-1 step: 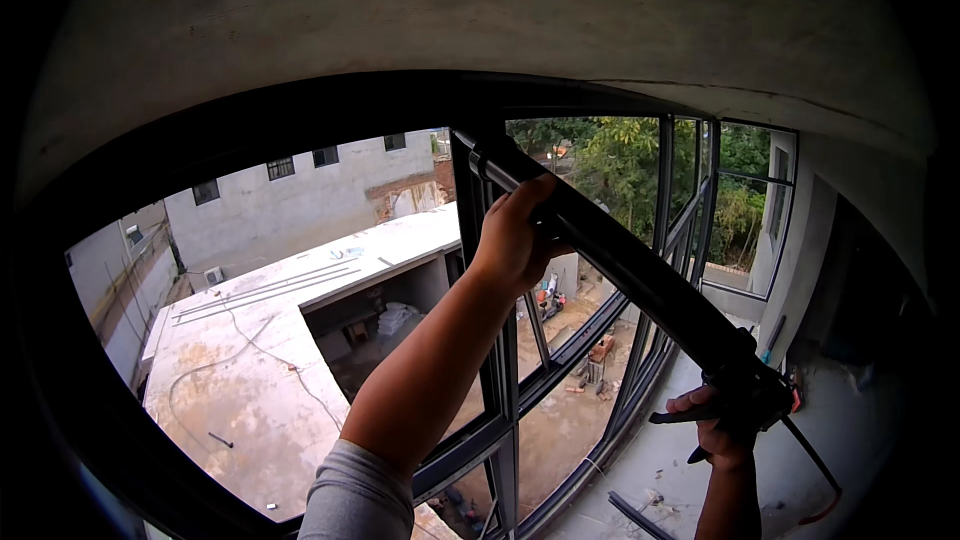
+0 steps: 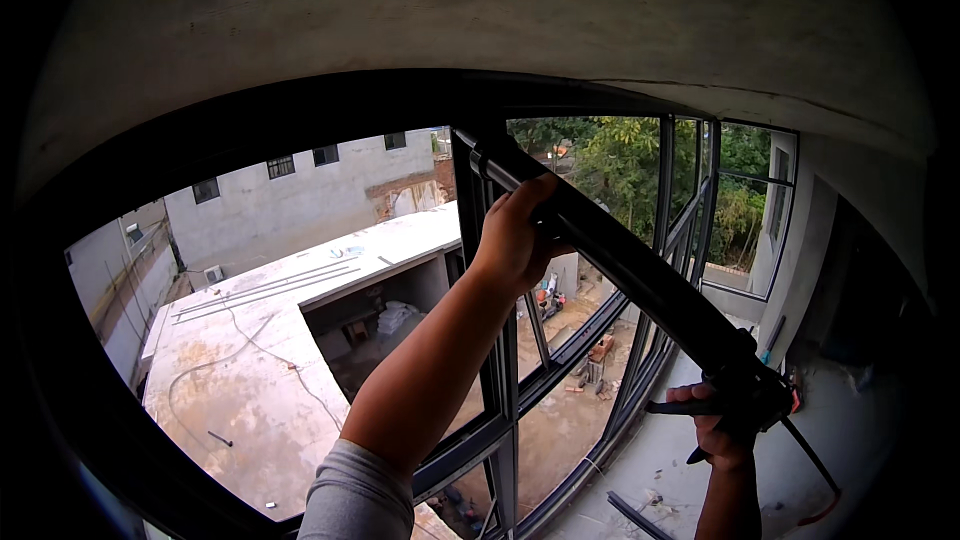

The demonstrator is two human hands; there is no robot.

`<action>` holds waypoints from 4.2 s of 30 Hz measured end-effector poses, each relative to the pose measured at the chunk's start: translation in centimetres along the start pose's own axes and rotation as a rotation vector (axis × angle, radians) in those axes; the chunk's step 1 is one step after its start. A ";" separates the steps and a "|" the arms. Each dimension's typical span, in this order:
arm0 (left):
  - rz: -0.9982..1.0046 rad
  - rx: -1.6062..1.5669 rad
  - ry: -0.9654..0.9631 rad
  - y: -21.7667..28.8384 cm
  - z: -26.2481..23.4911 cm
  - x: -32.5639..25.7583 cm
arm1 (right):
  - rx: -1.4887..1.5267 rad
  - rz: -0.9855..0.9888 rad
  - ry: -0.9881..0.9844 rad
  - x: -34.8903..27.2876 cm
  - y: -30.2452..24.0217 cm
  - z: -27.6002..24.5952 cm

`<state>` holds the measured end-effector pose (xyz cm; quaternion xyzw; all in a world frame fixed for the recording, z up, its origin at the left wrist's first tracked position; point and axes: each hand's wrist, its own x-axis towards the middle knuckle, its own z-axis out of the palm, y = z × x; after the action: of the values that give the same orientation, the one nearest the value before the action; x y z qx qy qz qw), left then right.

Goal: The person applies sealant to the joints of a window frame using a caulking gun, then inserts and secures metal frame pieces into the window opening. The person works on an upper floor with a view of a construction site below.

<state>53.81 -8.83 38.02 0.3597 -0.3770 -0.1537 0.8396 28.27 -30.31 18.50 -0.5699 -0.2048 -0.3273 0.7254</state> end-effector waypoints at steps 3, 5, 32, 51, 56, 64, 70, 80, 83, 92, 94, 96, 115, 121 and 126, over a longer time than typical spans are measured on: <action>0.013 0.019 0.021 0.2 0.3 -0.2 | 0.020 -0.021 -0.030 0.4 0.5 -0.2; 0.015 0.016 0.006 0.1 0.4 -0.1 | 0.013 -0.001 -0.038 0.1 0.5 -0.9; -0.129 -0.097 0.244 -9.6 -4.9 -9.3 | -0.400 0.470 0.021 -17.6 12.5 -17.0; -0.336 -0.117 0.377 -13.8 -10.2 -5.4 | -0.294 0.586 0.132 -10.2 9.0 -8.8; -0.375 -0.128 0.425 -15.4 -10.6 -6.1 | -0.302 0.586 0.157 -10.7 8.9 -9.5; -0.417 -0.150 0.530 -19.5 -12.8 -7.0 | -0.255 0.646 0.205 -12.0 10.5 -11.3; -0.485 -0.144 0.582 -20.6 -13.8 -7.1 | -0.292 0.727 0.279 -11.2 10.1 -11.2; -0.524 -0.246 0.621 -25.5 -16.1 -9.3 | -0.311 0.786 0.304 -12.1 11.7 -13.8; -0.540 -0.268 0.622 -26.3 -16.7 -9.8 | -0.358 0.815 0.285 -11.7 11.4 -13.9; -0.568 -0.263 0.679 -27.7 -17.4 -10.6 | -0.367 0.847 0.281 -10.5 10.6 -13.6; -0.570 -0.266 0.690 -27.9 -17.4 -10.8 | -0.343 0.862 0.253 -10.9 10.5 -14.4; -0.576 -0.267 0.699 -28.0 -17.5 -11.1 | -0.295 0.891 0.216 -11.2 10.3 -15.2; -0.564 -0.379 0.646 -28.8 -18.5 -11.4 | -0.092 0.805 0.017 -5.6 6.1 -9.1; -0.579 -0.426 0.575 -28.2 -19.3 -11.8 | -0.172 1.024 -0.112 -5.8 3.4 -10.8; -0.560 -0.459 0.557 -27.7 -19.1 -11.7 | 0.409 0.970 -0.044 -4.2 2.7 -8.5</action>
<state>60.53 -12.50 3.25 0.2802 0.0189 -0.3518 0.8930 26.60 -37.12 11.53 -0.4527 0.0075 0.1047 0.8855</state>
